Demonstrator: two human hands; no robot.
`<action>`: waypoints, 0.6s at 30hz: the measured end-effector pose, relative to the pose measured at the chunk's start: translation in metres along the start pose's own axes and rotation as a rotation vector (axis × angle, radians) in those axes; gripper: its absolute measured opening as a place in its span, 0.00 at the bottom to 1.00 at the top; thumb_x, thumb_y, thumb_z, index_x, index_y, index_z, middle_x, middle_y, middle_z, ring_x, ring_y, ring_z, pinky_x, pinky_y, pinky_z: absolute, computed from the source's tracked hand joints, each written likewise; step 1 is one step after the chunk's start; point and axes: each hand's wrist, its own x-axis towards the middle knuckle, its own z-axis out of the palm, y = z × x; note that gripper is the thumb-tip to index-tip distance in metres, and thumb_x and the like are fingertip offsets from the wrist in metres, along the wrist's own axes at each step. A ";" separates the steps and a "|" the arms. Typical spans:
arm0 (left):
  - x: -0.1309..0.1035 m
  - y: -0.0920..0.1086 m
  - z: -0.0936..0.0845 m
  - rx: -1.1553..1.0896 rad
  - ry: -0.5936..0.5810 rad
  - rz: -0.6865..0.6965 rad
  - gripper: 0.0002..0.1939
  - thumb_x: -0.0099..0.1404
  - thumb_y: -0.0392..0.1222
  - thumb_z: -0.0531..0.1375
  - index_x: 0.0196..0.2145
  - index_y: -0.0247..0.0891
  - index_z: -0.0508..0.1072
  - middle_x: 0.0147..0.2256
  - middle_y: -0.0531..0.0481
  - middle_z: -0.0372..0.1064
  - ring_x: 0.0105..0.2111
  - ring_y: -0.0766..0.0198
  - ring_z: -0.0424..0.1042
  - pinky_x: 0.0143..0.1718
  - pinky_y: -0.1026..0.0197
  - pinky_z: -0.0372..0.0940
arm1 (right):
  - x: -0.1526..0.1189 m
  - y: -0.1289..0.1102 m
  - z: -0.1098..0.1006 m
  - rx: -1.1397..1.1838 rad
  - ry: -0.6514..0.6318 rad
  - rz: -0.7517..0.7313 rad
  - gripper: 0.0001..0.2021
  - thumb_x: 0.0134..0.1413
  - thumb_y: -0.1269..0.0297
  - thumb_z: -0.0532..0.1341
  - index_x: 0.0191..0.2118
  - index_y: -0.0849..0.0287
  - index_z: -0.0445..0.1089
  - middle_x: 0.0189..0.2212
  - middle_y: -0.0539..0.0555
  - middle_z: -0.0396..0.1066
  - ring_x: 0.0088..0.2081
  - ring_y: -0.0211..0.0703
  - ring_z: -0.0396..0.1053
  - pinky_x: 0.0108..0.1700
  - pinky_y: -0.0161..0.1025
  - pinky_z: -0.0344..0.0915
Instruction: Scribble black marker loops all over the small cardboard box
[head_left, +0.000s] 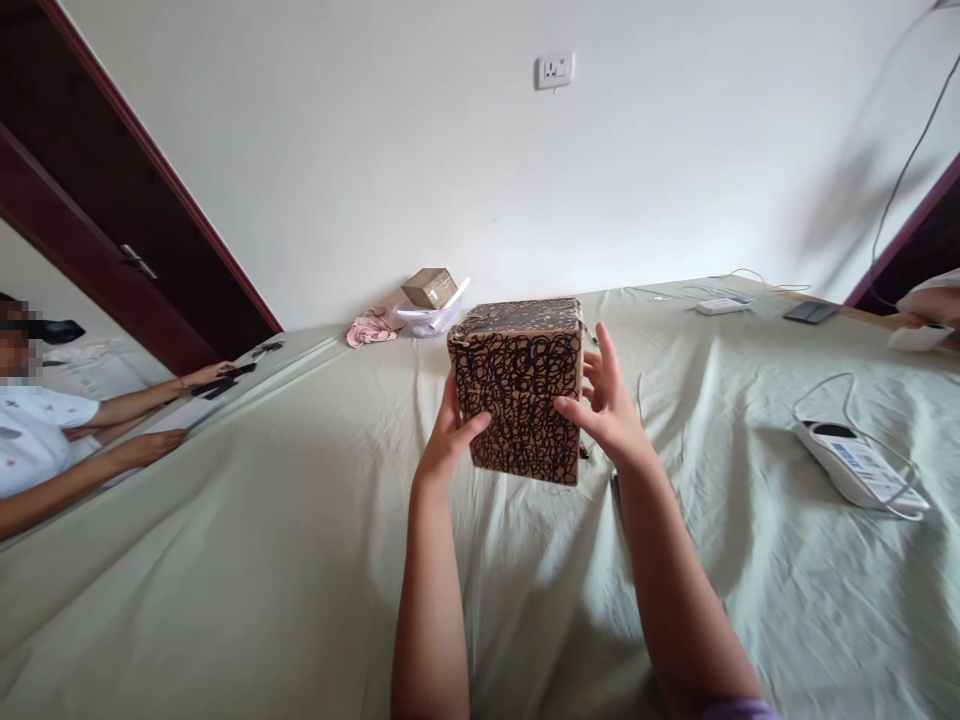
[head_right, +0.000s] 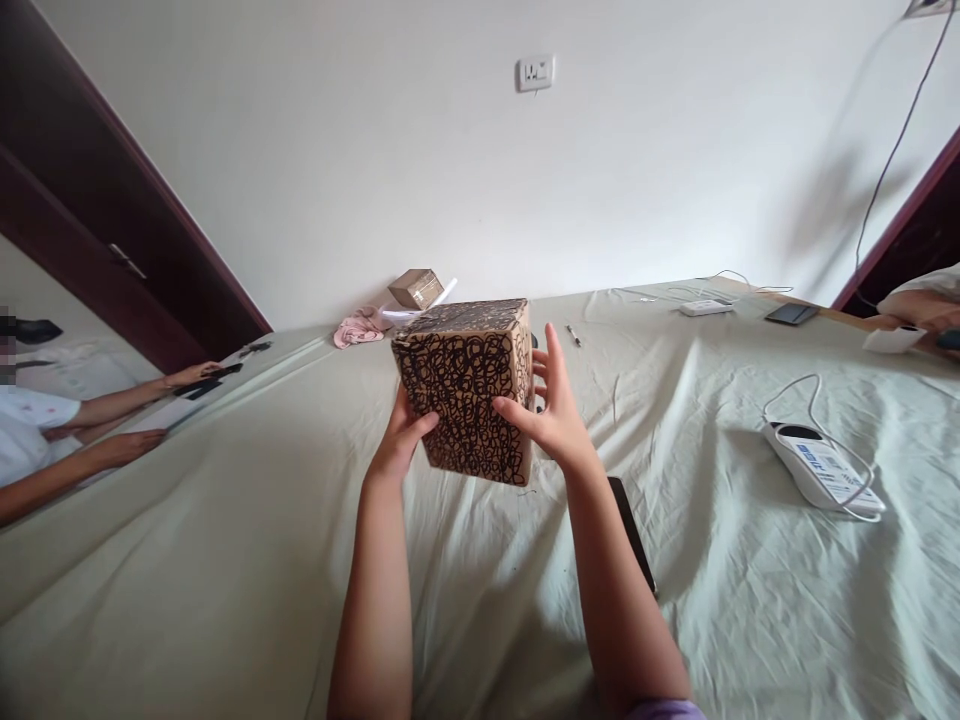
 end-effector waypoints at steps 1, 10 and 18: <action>0.000 0.005 0.004 0.069 0.022 -0.007 0.56 0.59 0.55 0.78 0.77 0.56 0.56 0.76 0.41 0.57 0.77 0.36 0.55 0.76 0.32 0.53 | 0.000 0.000 0.002 -0.034 0.058 0.000 0.71 0.48 0.34 0.76 0.84 0.40 0.28 0.74 0.63 0.58 0.73 0.71 0.61 0.72 0.70 0.63; -0.014 0.024 0.061 0.275 0.099 0.038 0.81 0.31 0.42 0.88 0.77 0.54 0.54 0.82 0.37 0.26 0.82 0.27 0.23 0.79 0.26 0.29 | -0.011 -0.012 0.032 -0.210 0.343 -0.017 0.69 0.45 0.41 0.79 0.84 0.41 0.36 0.69 0.64 0.58 0.74 0.77 0.54 0.76 0.75 0.54; -0.006 0.014 0.046 0.003 0.123 -0.013 0.69 0.43 0.48 0.85 0.76 0.56 0.56 0.80 0.39 0.43 0.81 0.30 0.41 0.77 0.32 0.51 | -0.012 -0.028 0.017 -0.057 0.208 0.029 0.53 0.55 0.36 0.73 0.80 0.42 0.53 0.69 0.63 0.66 0.71 0.72 0.63 0.73 0.72 0.61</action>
